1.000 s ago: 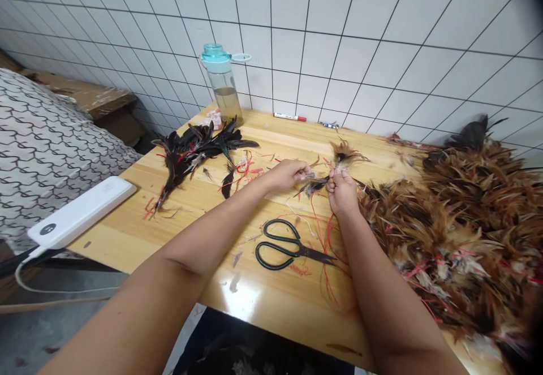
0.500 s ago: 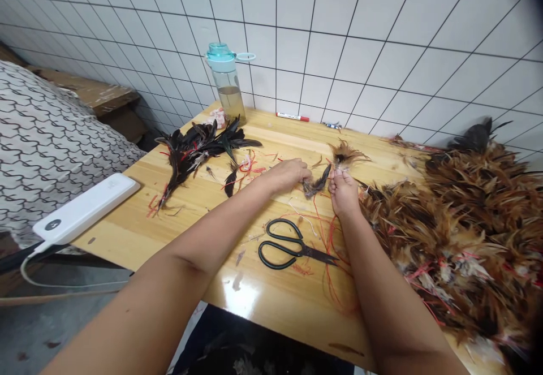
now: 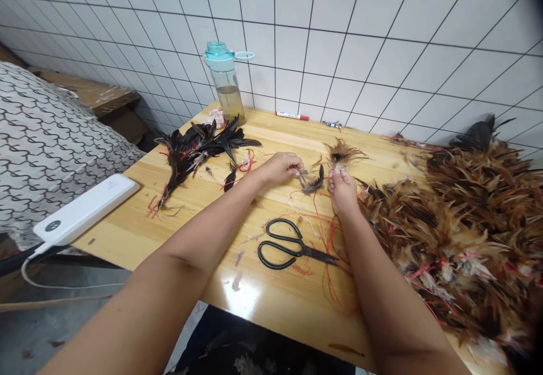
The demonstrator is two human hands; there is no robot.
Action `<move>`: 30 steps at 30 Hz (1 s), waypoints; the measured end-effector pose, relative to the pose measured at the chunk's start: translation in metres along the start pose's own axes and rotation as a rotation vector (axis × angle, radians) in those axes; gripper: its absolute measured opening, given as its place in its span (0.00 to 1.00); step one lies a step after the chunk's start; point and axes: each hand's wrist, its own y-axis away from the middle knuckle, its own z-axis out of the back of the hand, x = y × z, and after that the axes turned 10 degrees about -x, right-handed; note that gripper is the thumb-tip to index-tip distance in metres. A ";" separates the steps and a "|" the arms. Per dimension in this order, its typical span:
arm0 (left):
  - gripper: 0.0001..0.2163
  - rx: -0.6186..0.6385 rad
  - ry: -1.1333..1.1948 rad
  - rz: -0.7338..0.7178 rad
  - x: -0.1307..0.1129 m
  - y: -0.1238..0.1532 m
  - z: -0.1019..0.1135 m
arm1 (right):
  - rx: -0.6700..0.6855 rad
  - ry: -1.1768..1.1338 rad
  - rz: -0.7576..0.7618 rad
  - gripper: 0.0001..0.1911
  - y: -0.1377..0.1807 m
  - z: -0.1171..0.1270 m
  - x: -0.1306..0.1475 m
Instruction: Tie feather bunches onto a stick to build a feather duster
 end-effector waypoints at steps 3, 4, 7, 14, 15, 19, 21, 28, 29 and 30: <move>0.08 0.093 -0.090 -0.084 -0.004 0.000 -0.001 | -0.038 -0.062 -0.006 0.19 0.002 -0.001 0.003; 0.09 0.119 -0.130 -0.103 -0.005 0.000 -0.001 | -0.036 -0.071 -0.013 0.19 0.003 -0.001 0.004; 0.08 0.152 -0.228 -0.134 -0.004 0.001 -0.005 | -0.032 -0.097 -0.031 0.18 0.003 -0.002 0.005; 0.08 -0.099 -0.271 0.044 0.012 0.001 -0.002 | -0.060 -0.146 -0.059 0.18 0.001 -0.001 0.005; 0.08 -0.156 -0.278 0.099 0.013 0.001 0.002 | -0.066 -0.151 -0.062 0.18 0.001 -0.002 0.005; 0.07 -0.319 -0.246 0.249 0.006 -0.003 0.014 | -0.090 -0.174 -0.069 0.18 0.001 -0.004 0.006; 0.05 -0.316 -0.223 0.226 -0.002 -0.011 0.011 | -0.098 -0.193 -0.073 0.19 0.000 -0.004 0.006; 0.07 -0.053 -0.317 -0.108 -0.001 -0.073 -0.026 | -0.125 -0.278 -0.095 0.20 -0.008 0.003 0.010; 0.07 -0.017 -0.324 -0.129 0.002 -0.081 -0.030 | -0.130 -0.289 -0.099 0.20 -0.009 0.004 0.010; 0.07 0.012 -0.328 -0.146 0.005 -0.088 -0.034 | -0.134 -0.300 -0.103 0.19 -0.010 0.006 0.011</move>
